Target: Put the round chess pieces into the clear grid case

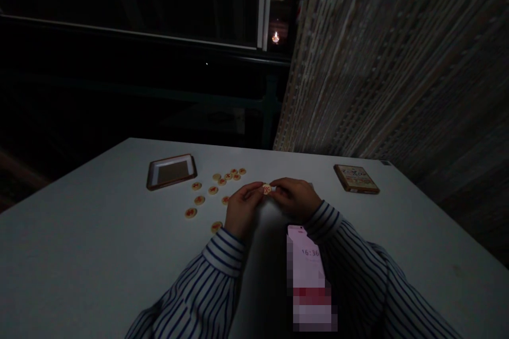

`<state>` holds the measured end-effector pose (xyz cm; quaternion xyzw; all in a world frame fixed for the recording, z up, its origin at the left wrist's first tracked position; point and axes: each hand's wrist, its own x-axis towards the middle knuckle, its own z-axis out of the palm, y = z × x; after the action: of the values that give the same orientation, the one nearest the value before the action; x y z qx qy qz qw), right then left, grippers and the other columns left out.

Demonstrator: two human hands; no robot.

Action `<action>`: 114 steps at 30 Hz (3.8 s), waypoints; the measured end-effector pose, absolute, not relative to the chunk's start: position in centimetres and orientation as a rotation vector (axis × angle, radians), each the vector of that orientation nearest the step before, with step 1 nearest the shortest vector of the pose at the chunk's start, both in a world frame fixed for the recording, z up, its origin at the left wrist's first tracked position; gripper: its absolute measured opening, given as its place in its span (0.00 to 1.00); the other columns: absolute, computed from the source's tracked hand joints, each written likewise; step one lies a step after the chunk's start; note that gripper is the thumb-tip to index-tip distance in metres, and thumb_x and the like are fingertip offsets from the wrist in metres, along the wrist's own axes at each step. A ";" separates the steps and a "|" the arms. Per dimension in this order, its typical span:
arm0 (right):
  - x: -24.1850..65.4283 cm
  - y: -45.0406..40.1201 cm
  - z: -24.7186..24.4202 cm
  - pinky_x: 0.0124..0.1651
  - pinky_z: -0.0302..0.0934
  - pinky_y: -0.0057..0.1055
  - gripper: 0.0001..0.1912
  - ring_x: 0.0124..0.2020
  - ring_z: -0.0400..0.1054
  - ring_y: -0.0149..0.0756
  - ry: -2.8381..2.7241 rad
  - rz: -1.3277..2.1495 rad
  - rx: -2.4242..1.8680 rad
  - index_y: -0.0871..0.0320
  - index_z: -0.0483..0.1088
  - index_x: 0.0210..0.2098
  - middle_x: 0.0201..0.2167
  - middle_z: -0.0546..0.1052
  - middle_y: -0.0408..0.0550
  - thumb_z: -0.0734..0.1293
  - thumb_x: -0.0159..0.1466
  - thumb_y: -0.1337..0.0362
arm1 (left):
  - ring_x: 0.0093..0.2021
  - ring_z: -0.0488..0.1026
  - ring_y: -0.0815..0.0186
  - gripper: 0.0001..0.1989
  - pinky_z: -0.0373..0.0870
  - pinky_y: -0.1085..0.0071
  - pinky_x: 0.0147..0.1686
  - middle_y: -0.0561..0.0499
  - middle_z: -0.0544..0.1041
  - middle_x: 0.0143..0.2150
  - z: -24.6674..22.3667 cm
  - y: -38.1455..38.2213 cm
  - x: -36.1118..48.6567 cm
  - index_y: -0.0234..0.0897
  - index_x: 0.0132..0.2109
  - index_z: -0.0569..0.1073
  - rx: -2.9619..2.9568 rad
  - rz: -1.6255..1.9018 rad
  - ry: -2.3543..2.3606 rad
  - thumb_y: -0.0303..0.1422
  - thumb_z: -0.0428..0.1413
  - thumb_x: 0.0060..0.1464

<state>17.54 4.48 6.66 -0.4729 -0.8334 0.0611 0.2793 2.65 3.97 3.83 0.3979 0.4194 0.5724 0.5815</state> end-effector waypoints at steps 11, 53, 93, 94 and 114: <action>20.0 4.7 6.1 0.40 0.59 0.27 0.14 0.36 0.68 0.31 -2.178 0.213 -1.309 0.57 0.69 0.41 0.36 0.75 0.46 0.59 0.59 0.60 | 0.32 0.72 0.70 0.19 0.67 0.72 0.36 0.48 0.76 0.33 3.5 4.8 5.8 0.32 0.40 0.72 0.823 1.270 0.862 0.34 0.61 0.37; 21.9 6.3 7.5 0.39 0.58 0.28 0.14 0.39 0.68 0.33 -2.441 0.199 -1.477 0.54 0.68 0.43 0.38 0.75 0.44 0.58 0.59 0.62 | 0.33 0.72 0.67 0.14 0.68 0.71 0.37 0.49 0.77 0.33 2.0 6.0 6.7 0.33 0.36 0.74 0.962 1.257 0.934 0.34 0.59 0.39; 21.8 6.6 6.8 0.37 0.56 0.27 0.15 0.37 0.67 0.33 -2.471 0.215 -1.364 0.56 0.68 0.42 0.37 0.74 0.46 0.60 0.59 0.57 | 0.35 0.73 0.66 0.12 0.68 0.70 0.38 0.49 0.78 0.33 1.8 6.0 6.6 0.33 0.35 0.75 0.963 1.260 0.915 0.33 0.59 0.40; 21.8 6.7 6.8 0.37 0.56 0.27 0.15 0.38 0.66 0.34 -2.472 0.203 -1.362 0.57 0.68 0.42 0.38 0.74 0.47 0.60 0.58 0.57 | 0.34 0.73 0.66 0.12 0.68 0.69 0.38 0.49 0.78 0.33 1.8 5.9 6.6 0.32 0.35 0.75 0.957 1.261 0.914 0.34 0.59 0.40; 21.9 6.3 7.1 0.28 0.49 0.24 0.13 0.29 0.66 0.30 -2.631 0.270 -1.596 0.56 0.70 0.37 0.30 0.75 0.46 0.60 0.57 0.57 | 0.27 0.71 0.68 0.12 0.68 0.71 0.31 0.49 0.76 0.26 1.3 6.1 6.4 0.31 0.30 0.74 1.033 1.292 1.078 0.36 0.58 0.39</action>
<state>21.91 6.25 7.06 -0.5165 -0.8514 0.0873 0.0261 6.36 6.15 1.29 0.4367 0.4556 0.5462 0.5509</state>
